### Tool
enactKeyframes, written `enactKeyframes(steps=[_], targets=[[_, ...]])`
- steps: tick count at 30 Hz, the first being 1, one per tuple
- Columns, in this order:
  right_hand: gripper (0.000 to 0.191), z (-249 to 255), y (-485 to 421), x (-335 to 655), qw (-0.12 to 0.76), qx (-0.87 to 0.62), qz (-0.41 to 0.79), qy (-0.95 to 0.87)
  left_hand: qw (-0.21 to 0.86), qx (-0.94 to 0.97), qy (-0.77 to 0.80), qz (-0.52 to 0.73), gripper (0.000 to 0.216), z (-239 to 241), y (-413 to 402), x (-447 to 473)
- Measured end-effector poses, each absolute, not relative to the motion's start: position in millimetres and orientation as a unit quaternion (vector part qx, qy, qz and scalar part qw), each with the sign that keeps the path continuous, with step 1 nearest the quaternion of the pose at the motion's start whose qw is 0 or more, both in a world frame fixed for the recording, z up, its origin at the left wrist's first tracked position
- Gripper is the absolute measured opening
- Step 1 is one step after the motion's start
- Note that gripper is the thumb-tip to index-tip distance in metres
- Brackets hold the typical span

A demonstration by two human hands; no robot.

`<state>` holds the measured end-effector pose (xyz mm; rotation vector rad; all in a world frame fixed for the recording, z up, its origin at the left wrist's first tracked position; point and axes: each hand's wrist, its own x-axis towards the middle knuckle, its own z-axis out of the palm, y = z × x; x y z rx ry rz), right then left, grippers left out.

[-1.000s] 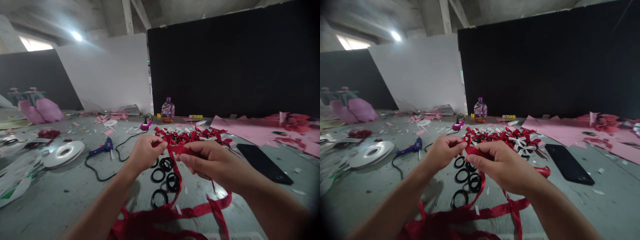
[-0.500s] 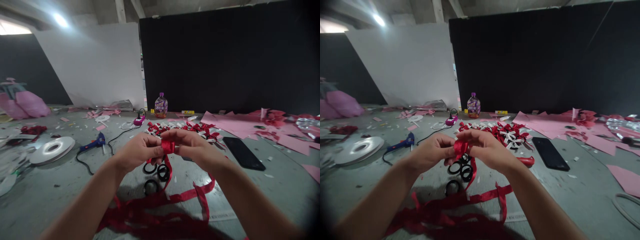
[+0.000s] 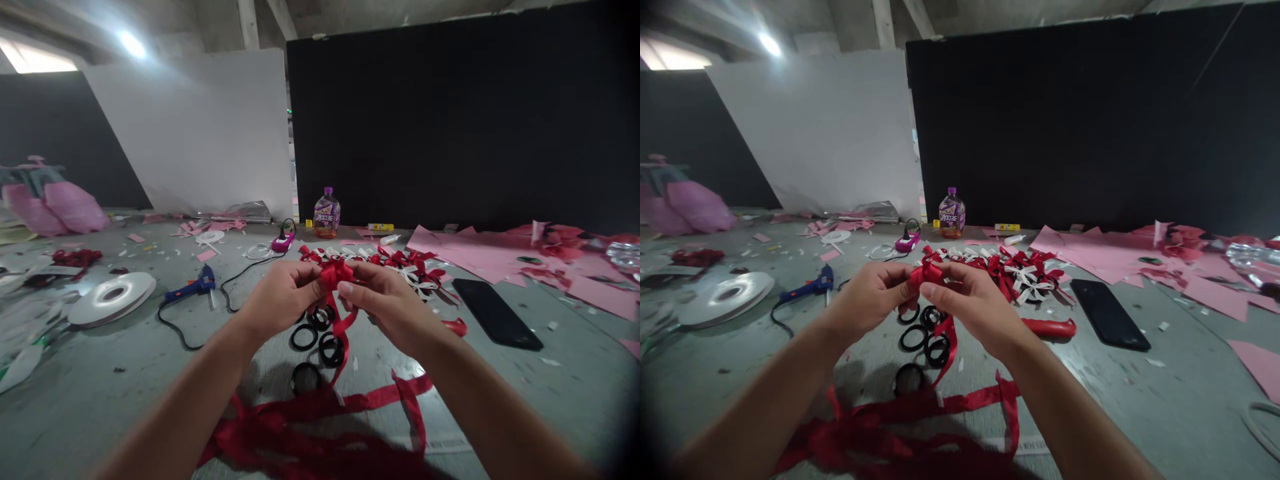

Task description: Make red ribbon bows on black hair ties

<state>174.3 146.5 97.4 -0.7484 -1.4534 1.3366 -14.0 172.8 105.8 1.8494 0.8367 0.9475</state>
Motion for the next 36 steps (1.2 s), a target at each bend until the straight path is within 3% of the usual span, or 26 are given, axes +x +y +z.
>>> enactKeyframes(steps=[3, 8, 19, 28, 36], targets=[[0.018, 98.4, 145.9, 170.5, 0.497, -0.366, 0.443, -0.650, 0.402, 0.750, 0.368, 0.374, 0.028, 106.2, 172.1, -14.1], [0.034, 102.6, 143.2, 168.3, 0.488, -0.462, 0.259, -0.694, 0.365, 0.743, 0.413, 0.379, 0.030, 106.8, 169.8, -9.5], [0.034, 109.0, 147.7, 187.0, 0.425, -0.488, 0.308, -0.698, 0.371, 0.678, 0.426, 0.470, 0.024, 107.5, 171.4, -8.6], [0.018, 118.2, 135.1, 182.9, 0.479, -0.490, 0.135, -0.716, 0.295, 0.743, 0.430, 0.420, 0.023, 110.3, 165.1, -6.3], [0.007, 115.6, 136.5, 182.5, 0.446, -0.445, 0.017, -0.777, 0.288, 0.761, 0.417, 0.405, 0.020, 109.9, 164.1, -6.9]])
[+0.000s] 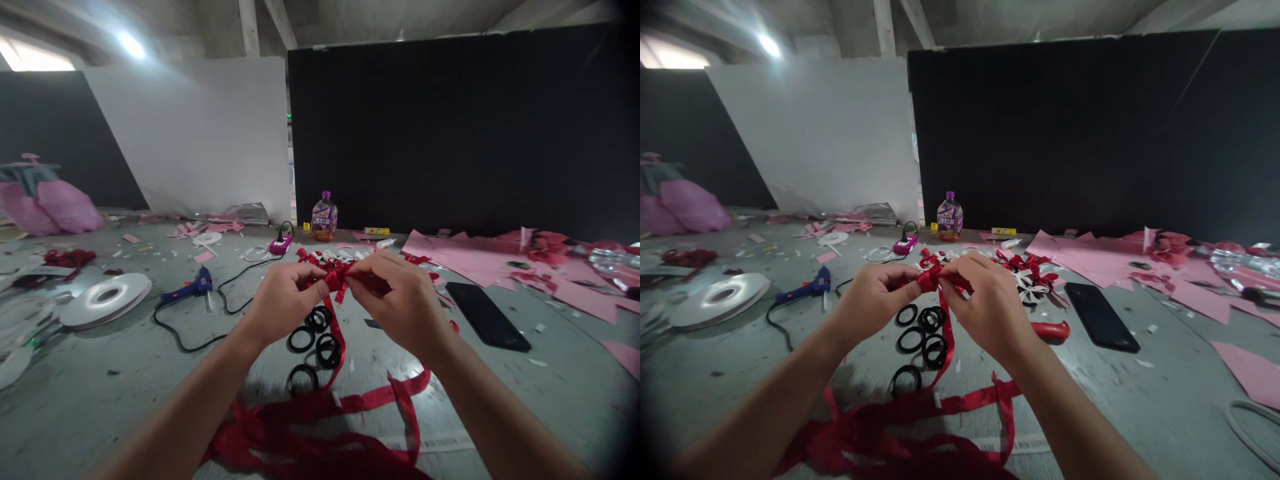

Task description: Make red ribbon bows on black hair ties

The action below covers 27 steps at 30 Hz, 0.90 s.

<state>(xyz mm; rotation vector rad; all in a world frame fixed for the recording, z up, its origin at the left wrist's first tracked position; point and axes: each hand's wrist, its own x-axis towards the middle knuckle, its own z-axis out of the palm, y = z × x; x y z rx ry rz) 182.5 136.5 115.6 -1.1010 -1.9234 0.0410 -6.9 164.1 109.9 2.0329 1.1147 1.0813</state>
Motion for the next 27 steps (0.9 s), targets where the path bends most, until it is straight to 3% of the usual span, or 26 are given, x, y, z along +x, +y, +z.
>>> enactKeyframes(steps=[7, 17, 20, 24, 27], targets=[[0.011, 110.8, 138.1, 173.1, 0.443, -0.463, 0.144, -0.754, 0.228, 0.776, 0.426, 0.406, 0.020, 108.4, 161.7, -6.7], [0.019, 106.3, 140.9, 166.9, 0.458, -0.500, 0.258, -0.688, 0.055, 0.796, 0.462, 0.388, 0.015, 100.9, 160.4, -1.5], [0.027, 105.2, 144.2, 169.8, 0.451, -0.511, 0.294, -0.670, 0.061, 0.803, 0.455, 0.380, 0.017, 101.0, 160.1, -0.6], [0.023, 104.8, 145.8, 175.2, 0.448, -0.495, 0.313, -0.676, 0.119, 0.803, 0.435, 0.391, 0.022, 104.0, 159.2, -1.5], [0.022, 105.0, 144.4, 176.5, 0.447, -0.471, 0.403, -0.645, 0.142, 0.800, 0.427, 0.398, 0.022, 103.7, 160.0, -1.7]])
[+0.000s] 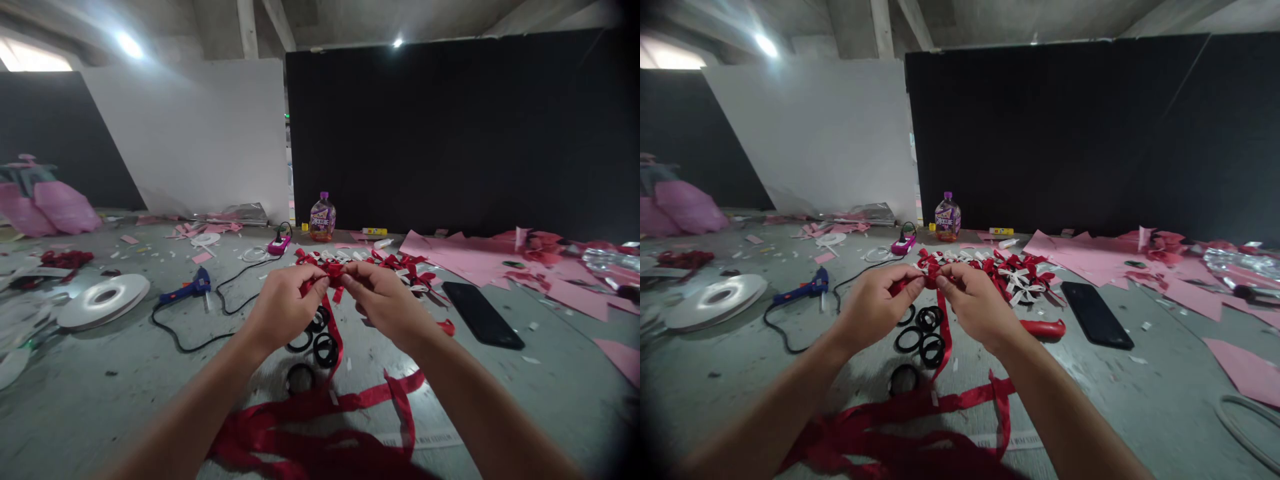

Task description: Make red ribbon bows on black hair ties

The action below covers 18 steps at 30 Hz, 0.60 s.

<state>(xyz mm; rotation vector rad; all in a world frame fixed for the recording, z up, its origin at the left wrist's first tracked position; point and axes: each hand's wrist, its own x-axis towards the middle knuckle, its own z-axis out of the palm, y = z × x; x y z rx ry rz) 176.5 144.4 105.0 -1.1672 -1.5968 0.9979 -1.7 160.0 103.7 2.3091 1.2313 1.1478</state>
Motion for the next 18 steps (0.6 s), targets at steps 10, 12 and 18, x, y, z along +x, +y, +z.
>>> enactKeyframes(steps=[10, 12, 18], targets=[[0.036, 101.1, 144.5, 169.6, 0.479, -0.425, 0.563, -0.523, 0.089, 0.788, 0.405, 0.455, 0.015, 100.1, 158.9, 0.8], [0.036, 100.5, 145.7, 168.8, 0.489, -0.435, 0.531, -0.538, 0.047, 0.789, 0.393, 0.470, 0.018, 100.1, 157.2, 0.7], [0.034, 99.4, 145.9, 168.2, 0.514, -0.421, 0.523, -0.535, -0.069, 0.807, 0.344, 0.476, 0.015, 96.2, 157.2, -1.0]])
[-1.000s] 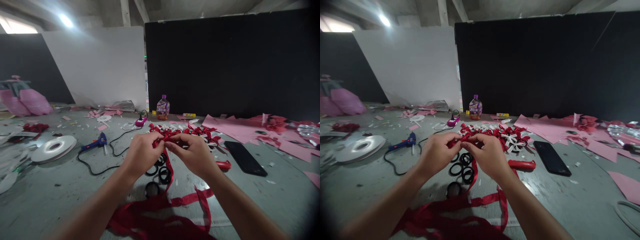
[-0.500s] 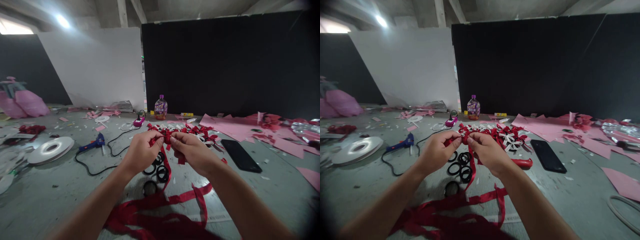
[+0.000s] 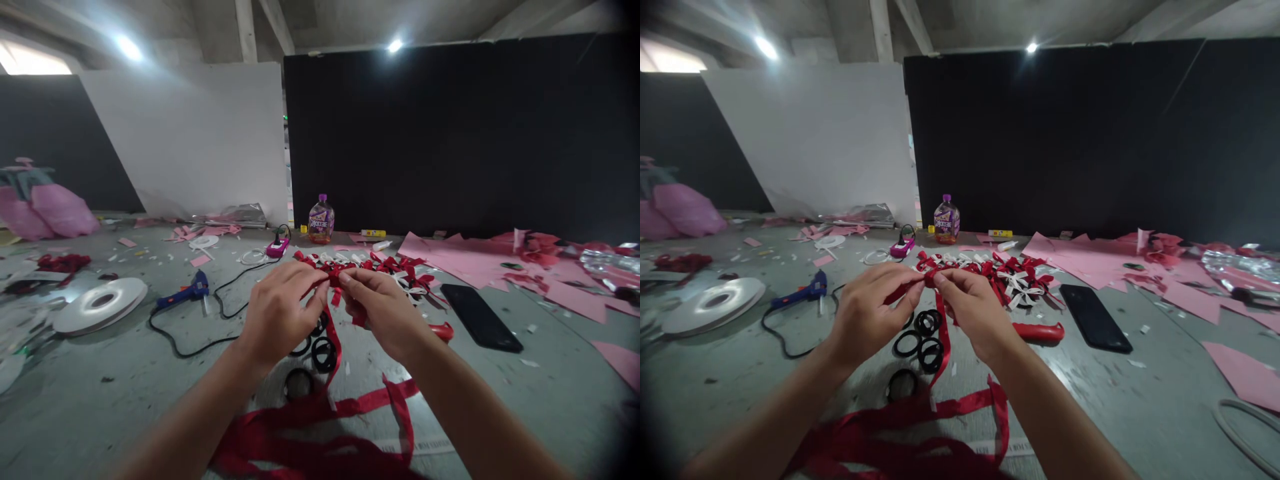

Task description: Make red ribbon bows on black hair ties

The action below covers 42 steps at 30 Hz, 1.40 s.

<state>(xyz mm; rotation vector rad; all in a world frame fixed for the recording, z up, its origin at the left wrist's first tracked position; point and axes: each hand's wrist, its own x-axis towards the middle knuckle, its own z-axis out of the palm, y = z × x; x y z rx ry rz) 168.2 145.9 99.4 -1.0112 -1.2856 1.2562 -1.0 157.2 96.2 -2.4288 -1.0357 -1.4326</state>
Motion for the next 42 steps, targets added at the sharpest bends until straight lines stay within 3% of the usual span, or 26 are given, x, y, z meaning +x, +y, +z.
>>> enactKeyframes(steps=[11, 18, 42], targets=[[0.031, 97.2, 146.9, 166.6, 0.539, -0.416, 0.513, -0.523, 0.103, -0.804, -0.358, -0.464, 0.016, 90.1, 162.1, -1.5], [0.027, 96.7, 147.4, 168.4, 0.531, -0.428, 0.450, -0.576, 0.068, -0.800, -0.356, -0.478, 0.016, 89.6, 163.9, 0.6], [0.024, 98.0, 147.1, 168.8, 0.529, -0.422, 0.288, -0.678, 0.108, -0.801, -0.355, -0.470, 0.014, 88.8, 162.1, 1.1]])
